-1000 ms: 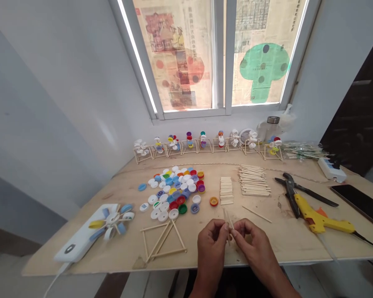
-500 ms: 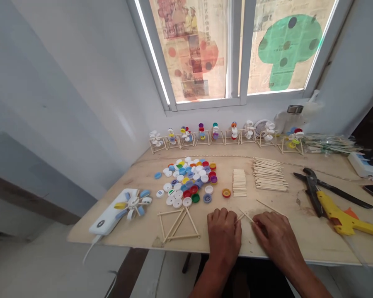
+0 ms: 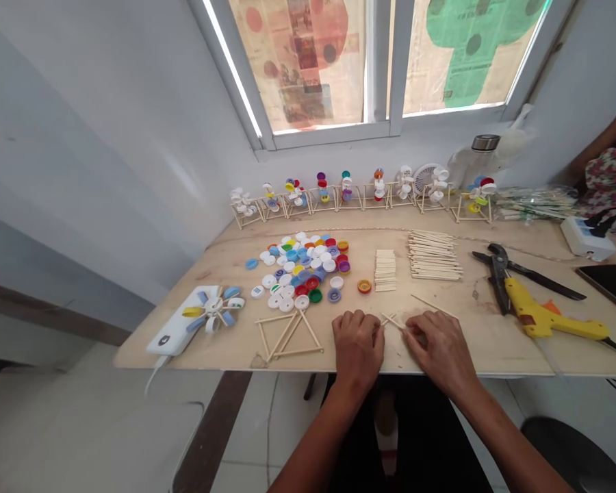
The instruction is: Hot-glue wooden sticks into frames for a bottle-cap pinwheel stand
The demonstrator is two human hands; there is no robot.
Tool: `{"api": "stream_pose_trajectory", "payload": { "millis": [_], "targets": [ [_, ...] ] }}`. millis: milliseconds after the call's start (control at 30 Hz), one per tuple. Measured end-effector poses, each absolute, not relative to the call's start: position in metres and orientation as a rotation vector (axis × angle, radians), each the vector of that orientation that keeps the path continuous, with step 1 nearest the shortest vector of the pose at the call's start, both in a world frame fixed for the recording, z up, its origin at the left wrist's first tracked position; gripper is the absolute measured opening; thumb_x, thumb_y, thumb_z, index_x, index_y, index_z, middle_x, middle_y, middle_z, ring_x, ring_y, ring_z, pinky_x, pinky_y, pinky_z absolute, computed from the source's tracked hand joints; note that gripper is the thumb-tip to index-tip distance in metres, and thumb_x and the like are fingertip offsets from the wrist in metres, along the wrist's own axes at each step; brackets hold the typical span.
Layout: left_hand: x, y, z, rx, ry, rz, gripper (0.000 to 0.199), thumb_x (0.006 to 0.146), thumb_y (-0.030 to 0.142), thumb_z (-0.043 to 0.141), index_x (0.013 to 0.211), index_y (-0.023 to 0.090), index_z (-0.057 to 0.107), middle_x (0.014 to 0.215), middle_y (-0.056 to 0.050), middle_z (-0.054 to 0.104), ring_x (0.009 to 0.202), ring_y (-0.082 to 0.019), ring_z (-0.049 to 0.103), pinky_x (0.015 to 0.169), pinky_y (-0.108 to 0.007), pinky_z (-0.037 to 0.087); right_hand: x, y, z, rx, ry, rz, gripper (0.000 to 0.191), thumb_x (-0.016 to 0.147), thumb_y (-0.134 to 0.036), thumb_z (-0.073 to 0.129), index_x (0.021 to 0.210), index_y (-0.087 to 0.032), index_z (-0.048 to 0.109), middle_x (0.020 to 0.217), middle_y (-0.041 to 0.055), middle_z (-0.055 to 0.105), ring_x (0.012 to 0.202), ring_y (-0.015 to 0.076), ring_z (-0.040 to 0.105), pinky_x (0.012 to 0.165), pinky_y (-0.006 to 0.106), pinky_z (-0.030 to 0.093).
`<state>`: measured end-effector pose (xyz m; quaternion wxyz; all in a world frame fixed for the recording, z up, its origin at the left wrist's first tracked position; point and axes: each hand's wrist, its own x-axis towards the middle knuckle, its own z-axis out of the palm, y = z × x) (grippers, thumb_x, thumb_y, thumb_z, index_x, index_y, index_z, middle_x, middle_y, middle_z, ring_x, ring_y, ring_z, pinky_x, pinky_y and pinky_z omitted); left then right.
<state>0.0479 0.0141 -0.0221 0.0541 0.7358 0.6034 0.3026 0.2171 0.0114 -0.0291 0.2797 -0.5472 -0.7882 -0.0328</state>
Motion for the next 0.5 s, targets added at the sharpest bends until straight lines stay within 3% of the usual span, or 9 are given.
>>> {"api": "stream_pose_trajectory", "payload": {
  "millis": [500],
  "targets": [
    [0.0478, 0.0141, -0.0205, 2.189, 1.775, 0.930, 0.008, 0.078, 0.014, 0.062, 0.071, 0.019, 0.061, 0.068, 0.000, 0.062, 0.076, -0.018, 0.054, 0.084, -0.037, 0.032, 0.2159, 0.0105, -0.0276, -1.493, -2.117, -0.044, 0.017, 0.087, -0.028, 0.052, 0.074, -0.019, 0.060, 0.067, 0.0021, 0.059, 0.069, 0.0168, 0.050, 0.074, 0.032, 0.029]
  ]
}}
